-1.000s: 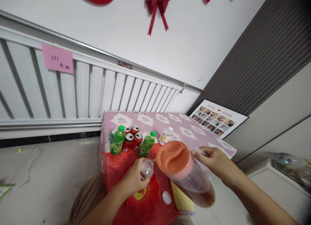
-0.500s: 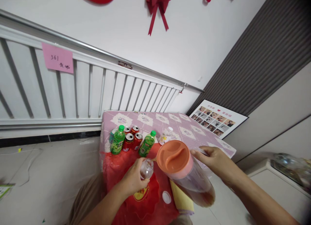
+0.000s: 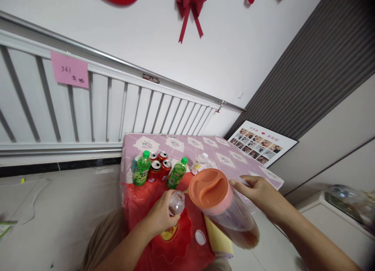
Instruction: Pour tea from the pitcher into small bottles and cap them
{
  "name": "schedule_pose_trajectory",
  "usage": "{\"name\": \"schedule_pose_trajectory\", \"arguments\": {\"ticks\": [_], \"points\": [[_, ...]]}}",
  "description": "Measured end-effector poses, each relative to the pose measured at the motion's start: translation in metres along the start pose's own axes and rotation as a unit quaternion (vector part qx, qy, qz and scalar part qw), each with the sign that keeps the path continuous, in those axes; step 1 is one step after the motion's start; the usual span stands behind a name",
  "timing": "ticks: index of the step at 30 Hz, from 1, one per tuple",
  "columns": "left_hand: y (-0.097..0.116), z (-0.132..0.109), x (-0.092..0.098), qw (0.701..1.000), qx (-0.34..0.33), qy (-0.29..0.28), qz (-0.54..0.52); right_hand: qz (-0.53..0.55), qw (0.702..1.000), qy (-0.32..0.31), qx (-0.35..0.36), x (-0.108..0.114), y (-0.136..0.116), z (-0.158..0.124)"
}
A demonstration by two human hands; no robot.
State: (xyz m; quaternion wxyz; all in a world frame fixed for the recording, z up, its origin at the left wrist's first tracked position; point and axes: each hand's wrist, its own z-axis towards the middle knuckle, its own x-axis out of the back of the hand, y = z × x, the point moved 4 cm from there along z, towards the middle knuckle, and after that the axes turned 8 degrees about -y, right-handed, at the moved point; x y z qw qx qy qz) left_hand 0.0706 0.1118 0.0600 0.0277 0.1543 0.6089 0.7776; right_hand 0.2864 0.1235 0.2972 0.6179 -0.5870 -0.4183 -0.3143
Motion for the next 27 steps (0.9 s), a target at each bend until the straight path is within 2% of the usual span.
{"name": "schedule_pose_trajectory", "arguments": {"ticks": [10, 18, 27], "points": [[0.0002, -0.0009, 0.0005, 1.0, -0.003, 0.0, -0.004, 0.0, 1.0, -0.015, -0.024, -0.0005, 0.0023, 0.0002], [-0.0012, -0.0007, 0.0001, 1.0, -0.003, 0.002, -0.011, 0.0, 1.0, 0.0, -0.006, 0.0005, -0.0016, 0.0], [0.0006, -0.0006, 0.0005, 1.0, -0.007, 0.001, -0.005, 0.005, 1.0, -0.009, -0.015, 0.0002, -0.0018, -0.0005]]}}
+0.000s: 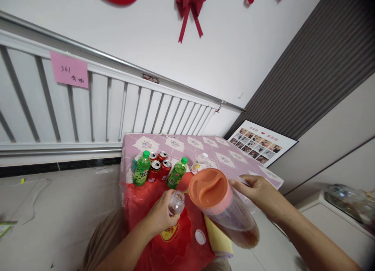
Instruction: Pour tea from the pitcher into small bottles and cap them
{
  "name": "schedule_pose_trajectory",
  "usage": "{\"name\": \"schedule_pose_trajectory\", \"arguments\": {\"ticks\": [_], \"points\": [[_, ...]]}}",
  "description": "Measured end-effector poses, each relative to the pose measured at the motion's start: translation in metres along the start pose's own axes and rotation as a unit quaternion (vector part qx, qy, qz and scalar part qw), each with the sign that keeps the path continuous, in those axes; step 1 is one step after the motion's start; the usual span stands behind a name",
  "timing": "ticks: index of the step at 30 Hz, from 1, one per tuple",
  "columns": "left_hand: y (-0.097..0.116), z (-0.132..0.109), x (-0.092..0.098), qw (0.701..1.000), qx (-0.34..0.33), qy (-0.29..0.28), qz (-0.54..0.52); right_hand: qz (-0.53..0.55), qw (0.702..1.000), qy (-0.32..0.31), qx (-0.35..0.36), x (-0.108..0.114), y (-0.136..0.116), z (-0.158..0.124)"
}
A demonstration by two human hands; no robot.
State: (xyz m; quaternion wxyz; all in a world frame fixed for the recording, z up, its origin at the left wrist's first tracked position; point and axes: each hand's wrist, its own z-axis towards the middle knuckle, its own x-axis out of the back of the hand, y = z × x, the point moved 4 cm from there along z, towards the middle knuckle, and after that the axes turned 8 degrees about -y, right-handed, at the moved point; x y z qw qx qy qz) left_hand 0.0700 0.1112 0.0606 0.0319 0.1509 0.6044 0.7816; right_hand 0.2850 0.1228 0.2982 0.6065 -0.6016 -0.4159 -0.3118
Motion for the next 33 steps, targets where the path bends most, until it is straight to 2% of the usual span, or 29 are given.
{"name": "schedule_pose_trajectory", "arguments": {"ticks": [33], "points": [[-0.0059, 0.0011, -0.0007, 1.0, -0.003, 0.001, 0.012, -0.014, 1.0, -0.005, -0.006, 0.0019, 0.0048, 0.0004]]}}
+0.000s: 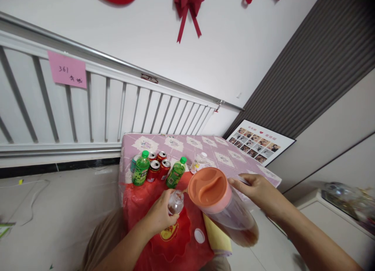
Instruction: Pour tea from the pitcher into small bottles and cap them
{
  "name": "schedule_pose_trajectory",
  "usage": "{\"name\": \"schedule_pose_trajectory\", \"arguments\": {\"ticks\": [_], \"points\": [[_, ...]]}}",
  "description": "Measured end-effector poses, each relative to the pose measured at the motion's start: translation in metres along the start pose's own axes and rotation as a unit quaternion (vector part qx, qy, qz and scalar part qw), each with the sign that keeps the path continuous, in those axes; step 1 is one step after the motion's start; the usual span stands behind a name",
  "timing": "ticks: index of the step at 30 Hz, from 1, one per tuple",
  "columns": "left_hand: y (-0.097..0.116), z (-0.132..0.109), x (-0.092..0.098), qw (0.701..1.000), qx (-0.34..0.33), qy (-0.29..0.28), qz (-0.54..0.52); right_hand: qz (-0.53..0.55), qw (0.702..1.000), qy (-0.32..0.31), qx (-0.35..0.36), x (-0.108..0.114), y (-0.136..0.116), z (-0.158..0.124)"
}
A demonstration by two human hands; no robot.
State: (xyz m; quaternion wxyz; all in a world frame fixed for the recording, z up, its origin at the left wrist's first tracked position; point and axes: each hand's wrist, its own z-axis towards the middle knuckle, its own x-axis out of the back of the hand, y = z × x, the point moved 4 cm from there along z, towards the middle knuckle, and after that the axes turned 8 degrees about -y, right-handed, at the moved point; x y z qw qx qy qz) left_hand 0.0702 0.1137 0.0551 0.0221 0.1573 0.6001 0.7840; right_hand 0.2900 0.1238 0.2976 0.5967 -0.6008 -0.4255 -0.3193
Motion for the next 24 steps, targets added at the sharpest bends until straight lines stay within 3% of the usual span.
{"name": "schedule_pose_trajectory", "arguments": {"ticks": [24], "points": [[-0.0001, 0.0002, -0.0007, 1.0, 0.012, -0.005, 0.009, -0.004, 1.0, 0.008, 0.01, 0.0017, -0.0056, -0.0006]]}}
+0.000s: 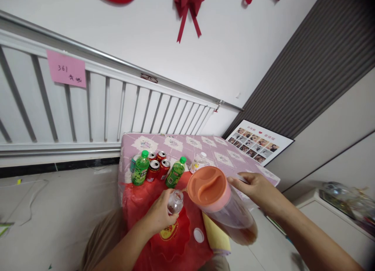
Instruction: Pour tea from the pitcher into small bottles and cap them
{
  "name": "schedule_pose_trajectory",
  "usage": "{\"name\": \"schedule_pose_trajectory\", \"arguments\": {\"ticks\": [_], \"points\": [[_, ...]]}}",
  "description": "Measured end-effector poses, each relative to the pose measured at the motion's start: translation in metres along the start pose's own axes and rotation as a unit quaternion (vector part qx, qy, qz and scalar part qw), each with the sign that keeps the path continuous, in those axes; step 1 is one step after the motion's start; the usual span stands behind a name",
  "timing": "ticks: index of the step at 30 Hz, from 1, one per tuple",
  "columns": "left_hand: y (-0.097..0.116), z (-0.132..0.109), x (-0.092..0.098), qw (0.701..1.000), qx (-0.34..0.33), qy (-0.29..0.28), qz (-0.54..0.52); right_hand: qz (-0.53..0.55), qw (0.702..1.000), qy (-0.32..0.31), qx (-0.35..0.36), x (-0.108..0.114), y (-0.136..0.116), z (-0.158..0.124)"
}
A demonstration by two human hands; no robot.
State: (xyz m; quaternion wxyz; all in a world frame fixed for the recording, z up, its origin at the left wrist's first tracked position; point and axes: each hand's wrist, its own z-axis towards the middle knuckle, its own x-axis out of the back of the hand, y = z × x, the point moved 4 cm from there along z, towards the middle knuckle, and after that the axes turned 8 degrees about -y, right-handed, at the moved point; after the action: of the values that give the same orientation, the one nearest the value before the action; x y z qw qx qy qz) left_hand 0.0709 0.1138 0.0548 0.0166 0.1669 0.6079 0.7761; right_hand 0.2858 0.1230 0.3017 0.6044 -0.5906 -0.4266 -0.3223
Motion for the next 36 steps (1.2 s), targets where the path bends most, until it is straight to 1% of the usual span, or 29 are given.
{"name": "schedule_pose_trajectory", "arguments": {"ticks": [10, 16, 25, 30, 36], "points": [[-0.0016, -0.0005, -0.0005, 1.0, -0.003, -0.002, -0.001, 0.0, 1.0, 0.004, 0.008, -0.0001, -0.0002, -0.0001], [-0.001, -0.0004, -0.0006, 1.0, -0.004, -0.006, -0.001, -0.002, 1.0, 0.0, -0.002, 0.0, 0.0024, -0.0009], [0.0004, -0.0004, 0.0002, 1.0, -0.002, -0.006, 0.001, 0.0, 1.0, 0.007, 0.009, 0.0012, -0.0041, -0.0016], [0.0023, -0.0008, 0.0013, 1.0, -0.001, -0.004, 0.0, 0.0, 1.0, 0.006, 0.003, 0.0004, 0.0001, -0.0008], [0.0006, -0.0009, 0.0008, 1.0, -0.004, -0.001, -0.001, 0.014, 1.0, 0.006, 0.011, 0.0, 0.0032, 0.0007]]}}
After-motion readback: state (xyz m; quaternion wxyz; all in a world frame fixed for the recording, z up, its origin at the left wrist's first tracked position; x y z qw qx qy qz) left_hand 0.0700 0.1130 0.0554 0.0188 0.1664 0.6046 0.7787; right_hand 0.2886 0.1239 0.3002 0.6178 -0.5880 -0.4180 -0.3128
